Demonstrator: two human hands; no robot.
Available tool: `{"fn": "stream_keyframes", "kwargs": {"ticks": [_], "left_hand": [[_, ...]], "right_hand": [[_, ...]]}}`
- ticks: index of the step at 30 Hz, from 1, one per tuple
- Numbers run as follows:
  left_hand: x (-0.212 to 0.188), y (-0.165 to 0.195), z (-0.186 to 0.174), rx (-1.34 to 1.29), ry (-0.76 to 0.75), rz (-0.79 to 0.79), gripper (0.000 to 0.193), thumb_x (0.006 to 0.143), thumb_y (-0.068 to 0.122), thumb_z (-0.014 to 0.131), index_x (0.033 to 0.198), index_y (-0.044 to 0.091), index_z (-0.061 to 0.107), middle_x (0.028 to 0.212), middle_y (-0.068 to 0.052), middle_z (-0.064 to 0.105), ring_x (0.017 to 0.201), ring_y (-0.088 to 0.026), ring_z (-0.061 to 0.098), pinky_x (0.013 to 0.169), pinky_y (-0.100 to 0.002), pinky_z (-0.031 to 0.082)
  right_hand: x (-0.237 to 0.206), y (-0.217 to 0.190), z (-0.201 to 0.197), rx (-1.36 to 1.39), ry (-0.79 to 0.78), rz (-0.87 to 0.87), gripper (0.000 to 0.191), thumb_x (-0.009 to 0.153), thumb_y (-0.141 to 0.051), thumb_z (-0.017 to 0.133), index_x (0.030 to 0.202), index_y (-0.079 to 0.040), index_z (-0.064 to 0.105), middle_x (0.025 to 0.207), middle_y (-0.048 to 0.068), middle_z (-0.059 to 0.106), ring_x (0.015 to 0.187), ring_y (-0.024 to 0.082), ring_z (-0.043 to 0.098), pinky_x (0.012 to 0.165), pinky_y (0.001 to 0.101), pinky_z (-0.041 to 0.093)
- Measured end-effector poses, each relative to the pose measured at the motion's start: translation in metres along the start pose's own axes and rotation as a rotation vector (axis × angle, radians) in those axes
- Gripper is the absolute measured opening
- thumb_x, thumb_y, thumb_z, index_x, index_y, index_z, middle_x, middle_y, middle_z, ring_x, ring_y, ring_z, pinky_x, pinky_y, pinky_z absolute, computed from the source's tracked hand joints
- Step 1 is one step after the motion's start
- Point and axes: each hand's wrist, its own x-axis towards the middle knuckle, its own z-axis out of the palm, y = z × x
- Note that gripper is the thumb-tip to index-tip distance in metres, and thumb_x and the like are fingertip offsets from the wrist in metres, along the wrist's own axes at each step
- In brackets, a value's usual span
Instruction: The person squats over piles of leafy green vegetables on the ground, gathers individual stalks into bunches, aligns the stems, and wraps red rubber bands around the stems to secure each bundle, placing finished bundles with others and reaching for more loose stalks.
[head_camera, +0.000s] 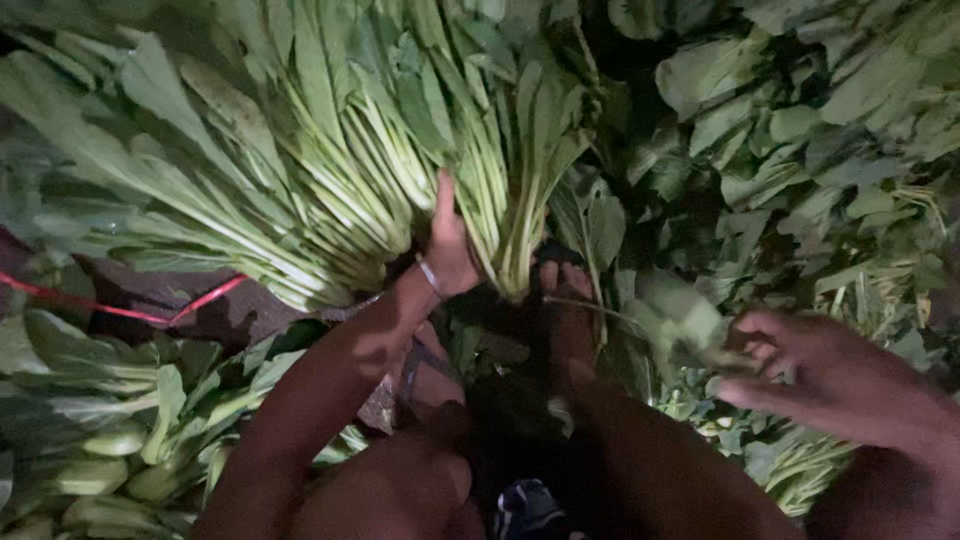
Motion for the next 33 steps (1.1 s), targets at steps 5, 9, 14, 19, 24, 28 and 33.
{"fn": "stream_keyframes", "kwargs": {"ticks": [5, 9, 14, 19, 24, 28, 33], "left_hand": [[0.001, 0.001, 0.005, -0.231, 0.146, -0.201, 0.113, 0.083, 0.092, 0.026, 0.153, 0.006, 0.048, 0.14, -0.02, 0.061, 0.118, -0.034, 0.064, 0.099, -0.05, 0.054], [0.004, -0.01, 0.001, -0.306, 0.147, -0.134, 0.109, 0.092, 0.09, 0.029, 0.149, 0.0, 0.053, 0.135, -0.02, 0.066, 0.118, -0.034, 0.064, 0.105, -0.048, 0.053], [0.005, -0.016, 0.002, -0.263, 0.31, -0.11, 0.115, 0.084, 0.094, 0.026, 0.146, 0.002, 0.055, 0.134, -0.018, 0.067, 0.118, -0.033, 0.065, 0.107, -0.047, 0.051], [-0.002, -0.013, 0.009, -0.373, 0.296, -0.142, 0.124, 0.073, 0.098, 0.024, 0.147, 0.003, 0.053, 0.14, -0.019, 0.062, 0.122, -0.036, 0.064, 0.106, -0.053, 0.051], [-0.004, -0.01, 0.002, -0.267, 0.13, -0.092, 0.123, 0.078, 0.098, 0.026, 0.152, 0.003, 0.05, 0.139, -0.02, 0.062, 0.123, -0.039, 0.062, 0.104, -0.054, 0.051], [0.0, -0.02, -0.008, -0.335, 0.145, -0.125, 0.108, 0.088, 0.091, 0.03, 0.152, 0.006, 0.049, 0.14, -0.016, 0.061, 0.123, -0.04, 0.061, 0.102, -0.055, 0.051], [-0.003, -0.033, -0.013, -0.365, 0.189, -0.075, 0.096, 0.091, 0.084, 0.038, 0.152, 0.01, 0.047, 0.144, -0.015, 0.059, 0.134, -0.033, 0.058, 0.116, -0.052, 0.049]], "right_hand": [[0.046, -0.091, 0.012, 0.163, 0.477, 0.082, 0.08, 0.086, -0.053, 0.064, 0.152, -0.016, 0.039, 0.107, 0.012, 0.078, 0.098, 0.023, 0.074, 0.098, 0.0427, 0.063], [0.116, -0.174, 0.019, 0.454, 0.469, -0.285, 0.121, 0.076, -0.042, 0.083, 0.157, -0.007, 0.001, 0.115, 0.022, 0.072, 0.1, 0.033, 0.075, 0.086, 0.0474, 0.063], [0.123, -0.227, 0.005, 0.198, 0.484, -0.137, 0.11, 0.087, -0.033, 0.078, 0.159, -0.005, 0.0, 0.098, 0.028, 0.073, 0.084, 0.042, 0.074, 0.084, 0.0512, 0.061], [0.06, -0.217, -0.037, 0.49, 0.584, -0.272, 0.076, 0.098, -0.024, 0.064, 0.162, -0.009, 0.027, 0.119, 0.02, 0.067, 0.077, 0.028, 0.075, 0.067, 0.0375, 0.068], [-0.005, -0.206, -0.08, 0.457, 0.921, -0.596, 0.064, 0.105, -0.016, 0.056, 0.16, 0.0, 0.027, 0.133, 0.027, 0.061, 0.086, 0.02, 0.072, 0.069, 0.0334, 0.064], [0.015, -0.204, -0.062, 0.314, 1.003, -0.658, 0.054, 0.115, -0.016, 0.059, 0.161, 0.0, 0.038, 0.132, 0.027, 0.068, 0.09, 0.021, 0.074, 0.082, 0.0358, 0.069], [0.117, -0.239, -0.008, -0.336, 0.828, -0.397, 0.05, 0.102, -0.012, 0.06, 0.147, 0.002, 0.042, 0.122, 0.026, 0.061, 0.092, 0.039, 0.071, 0.074, 0.0477, 0.061]]}}
